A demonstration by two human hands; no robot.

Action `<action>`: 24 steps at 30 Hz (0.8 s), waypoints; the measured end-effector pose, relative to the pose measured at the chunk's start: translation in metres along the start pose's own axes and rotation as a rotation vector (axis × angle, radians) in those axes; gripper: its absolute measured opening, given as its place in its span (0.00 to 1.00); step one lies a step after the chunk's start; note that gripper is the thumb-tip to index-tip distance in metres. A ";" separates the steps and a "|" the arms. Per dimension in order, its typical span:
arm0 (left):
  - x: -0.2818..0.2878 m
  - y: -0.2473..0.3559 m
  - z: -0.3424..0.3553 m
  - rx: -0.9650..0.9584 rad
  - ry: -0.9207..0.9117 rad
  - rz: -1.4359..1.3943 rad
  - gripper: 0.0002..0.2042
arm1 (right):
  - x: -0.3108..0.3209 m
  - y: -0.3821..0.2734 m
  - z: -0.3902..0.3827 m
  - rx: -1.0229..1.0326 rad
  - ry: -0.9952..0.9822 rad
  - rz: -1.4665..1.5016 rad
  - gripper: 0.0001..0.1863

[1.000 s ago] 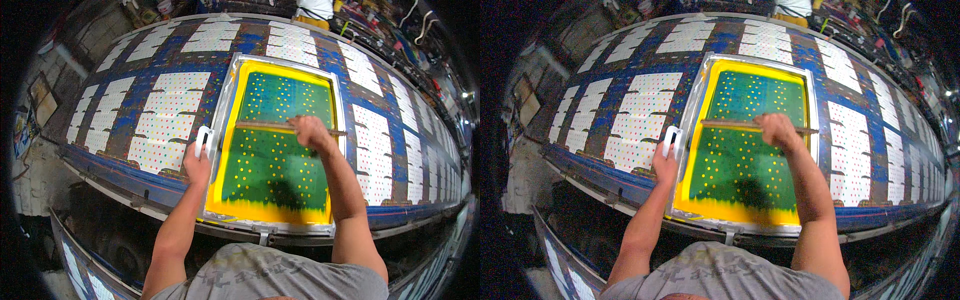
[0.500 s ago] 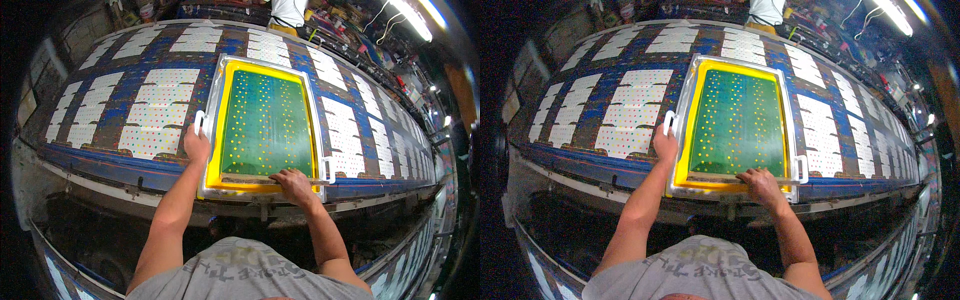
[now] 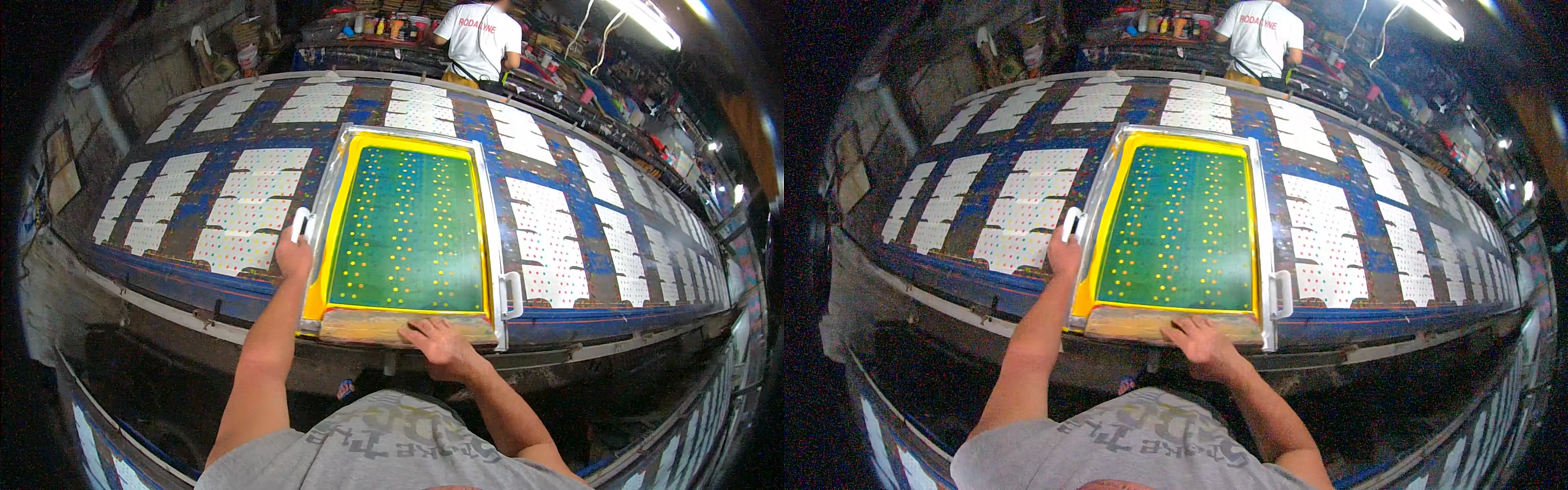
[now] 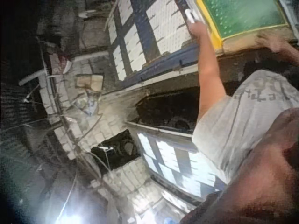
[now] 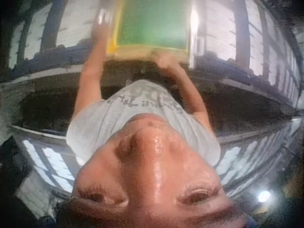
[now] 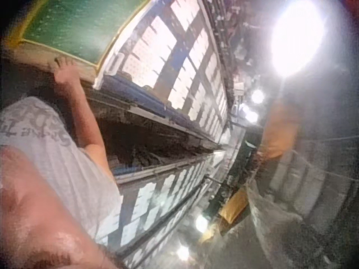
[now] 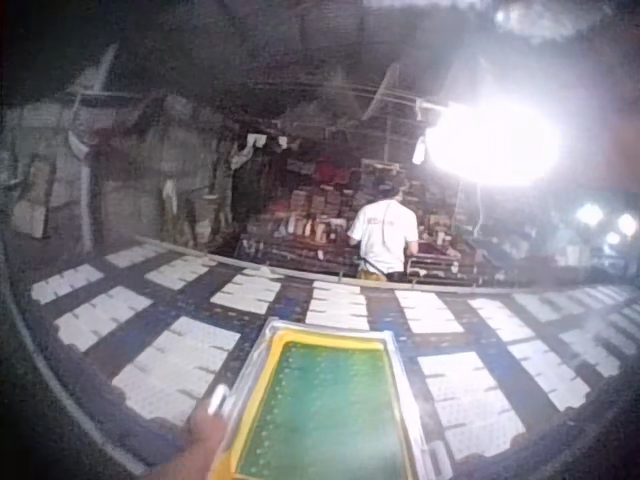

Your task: The person uses a squeegee to pull yellow ink across a screen printing frame, depositing ink onto white fabric pieces laid out on a table. The person repeatedly repositions the frame and repeats the squeegee stroke to print multiple fabric pieces.

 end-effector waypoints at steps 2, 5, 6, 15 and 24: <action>-0.003 -0.005 0.003 -0.010 0.014 0.063 0.17 | 0.012 0.004 -0.019 0.084 0.023 0.117 0.37; -0.005 -0.013 0.009 -0.006 0.067 0.139 0.18 | 0.048 0.040 -0.057 -0.024 0.258 0.179 0.34; -0.008 -0.014 0.011 -0.021 0.053 0.123 0.19 | 0.060 0.056 -0.074 -0.079 0.338 0.142 0.33; -0.013 -0.042 0.029 -0.005 -0.008 0.063 0.14 | 0.075 0.204 -0.162 -0.680 0.672 0.268 0.33; -0.010 -0.032 0.019 -0.005 -0.013 0.003 0.09 | 0.055 0.227 -0.143 -0.907 0.672 0.947 0.31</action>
Point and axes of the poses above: each hand's wrist, its own z-axis towards the middle knuckle, its own x-axis out of the back of the hand, y = z × x, the point moved 7 cm from there along z, towards the middle knuckle, and after that the axes turned 5 degrees about x, right-handed, at the moved point
